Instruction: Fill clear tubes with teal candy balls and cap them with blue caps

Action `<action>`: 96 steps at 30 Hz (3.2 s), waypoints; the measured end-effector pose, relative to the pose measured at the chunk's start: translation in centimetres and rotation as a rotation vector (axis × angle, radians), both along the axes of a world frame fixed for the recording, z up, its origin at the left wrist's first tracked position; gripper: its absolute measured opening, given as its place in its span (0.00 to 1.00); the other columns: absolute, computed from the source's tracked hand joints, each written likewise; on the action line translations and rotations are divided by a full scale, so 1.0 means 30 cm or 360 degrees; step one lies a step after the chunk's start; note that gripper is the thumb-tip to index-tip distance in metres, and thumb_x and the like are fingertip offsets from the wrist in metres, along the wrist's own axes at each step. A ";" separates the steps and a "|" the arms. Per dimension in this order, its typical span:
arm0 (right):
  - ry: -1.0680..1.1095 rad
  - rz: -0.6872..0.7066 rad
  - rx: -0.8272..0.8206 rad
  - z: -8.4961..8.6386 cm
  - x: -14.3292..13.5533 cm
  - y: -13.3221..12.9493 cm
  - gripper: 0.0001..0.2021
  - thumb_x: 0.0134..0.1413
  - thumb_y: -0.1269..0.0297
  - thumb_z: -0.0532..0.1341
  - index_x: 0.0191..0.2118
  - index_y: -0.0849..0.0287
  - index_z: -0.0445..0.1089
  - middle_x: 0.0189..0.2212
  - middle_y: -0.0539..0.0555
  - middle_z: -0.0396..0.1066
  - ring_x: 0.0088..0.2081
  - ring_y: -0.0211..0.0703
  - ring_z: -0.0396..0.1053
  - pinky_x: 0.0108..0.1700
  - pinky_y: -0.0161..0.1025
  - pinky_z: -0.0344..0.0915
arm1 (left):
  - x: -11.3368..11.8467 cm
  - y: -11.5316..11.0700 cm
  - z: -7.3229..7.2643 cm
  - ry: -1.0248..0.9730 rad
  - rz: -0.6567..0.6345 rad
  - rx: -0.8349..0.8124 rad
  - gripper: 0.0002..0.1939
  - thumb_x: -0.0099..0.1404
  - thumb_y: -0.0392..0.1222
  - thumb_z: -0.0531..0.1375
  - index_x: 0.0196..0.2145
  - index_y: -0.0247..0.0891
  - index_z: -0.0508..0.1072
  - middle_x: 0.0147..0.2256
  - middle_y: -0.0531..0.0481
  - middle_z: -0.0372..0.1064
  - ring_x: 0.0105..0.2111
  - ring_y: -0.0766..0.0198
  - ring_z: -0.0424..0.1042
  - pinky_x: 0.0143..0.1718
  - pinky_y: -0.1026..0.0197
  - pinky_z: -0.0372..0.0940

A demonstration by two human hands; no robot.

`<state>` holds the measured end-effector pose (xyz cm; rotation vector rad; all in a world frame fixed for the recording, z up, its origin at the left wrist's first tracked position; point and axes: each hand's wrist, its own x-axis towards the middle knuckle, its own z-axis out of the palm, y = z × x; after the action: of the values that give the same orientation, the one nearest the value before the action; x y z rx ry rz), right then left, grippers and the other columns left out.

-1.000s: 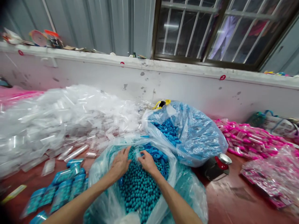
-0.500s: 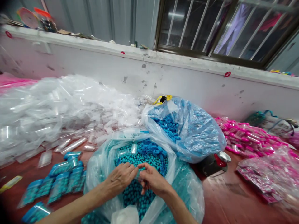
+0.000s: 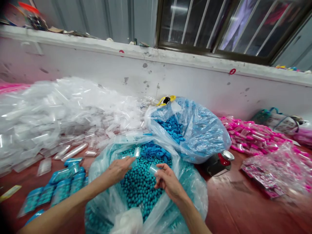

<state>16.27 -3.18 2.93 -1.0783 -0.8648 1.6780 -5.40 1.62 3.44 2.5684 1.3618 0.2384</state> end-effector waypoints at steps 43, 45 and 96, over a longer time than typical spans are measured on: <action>-0.1935 0.0684 0.0676 -0.049 -0.391 0.275 0.06 0.40 0.72 0.58 0.30 0.60 0.64 0.30 0.53 0.69 0.37 0.46 0.65 0.35 0.37 0.57 | -0.078 -0.167 0.090 -0.0170 0.0513 -0.0332 0.10 0.61 0.39 0.46 0.38 0.38 0.63 0.32 0.47 0.71 0.34 0.59 0.70 0.33 0.62 0.60; -0.1765 0.0597 0.0621 -0.039 -0.355 0.290 0.06 0.37 0.72 0.58 0.28 0.60 0.62 0.26 0.49 0.66 0.33 0.42 0.65 0.32 0.35 0.58 | -0.061 -0.164 0.091 -0.0079 0.0485 -0.0326 0.11 0.60 0.39 0.46 0.38 0.38 0.64 0.32 0.47 0.71 0.34 0.58 0.70 0.33 0.60 0.61; -0.1060 -0.0088 0.0550 -0.062 0.043 0.063 0.16 0.45 0.67 0.57 0.44 0.57 0.64 0.32 0.50 0.71 0.33 0.42 0.69 0.33 0.37 0.66 | 0.202 -0.010 -0.105 -0.1786 0.0277 -0.1795 0.19 0.47 0.53 0.60 0.29 0.35 0.62 0.24 0.53 0.64 0.25 0.71 0.64 0.24 0.69 0.54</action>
<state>17.56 -1.30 1.06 -1.4133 -1.4658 1.0593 0.64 1.31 0.30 1.0411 0.8225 0.5926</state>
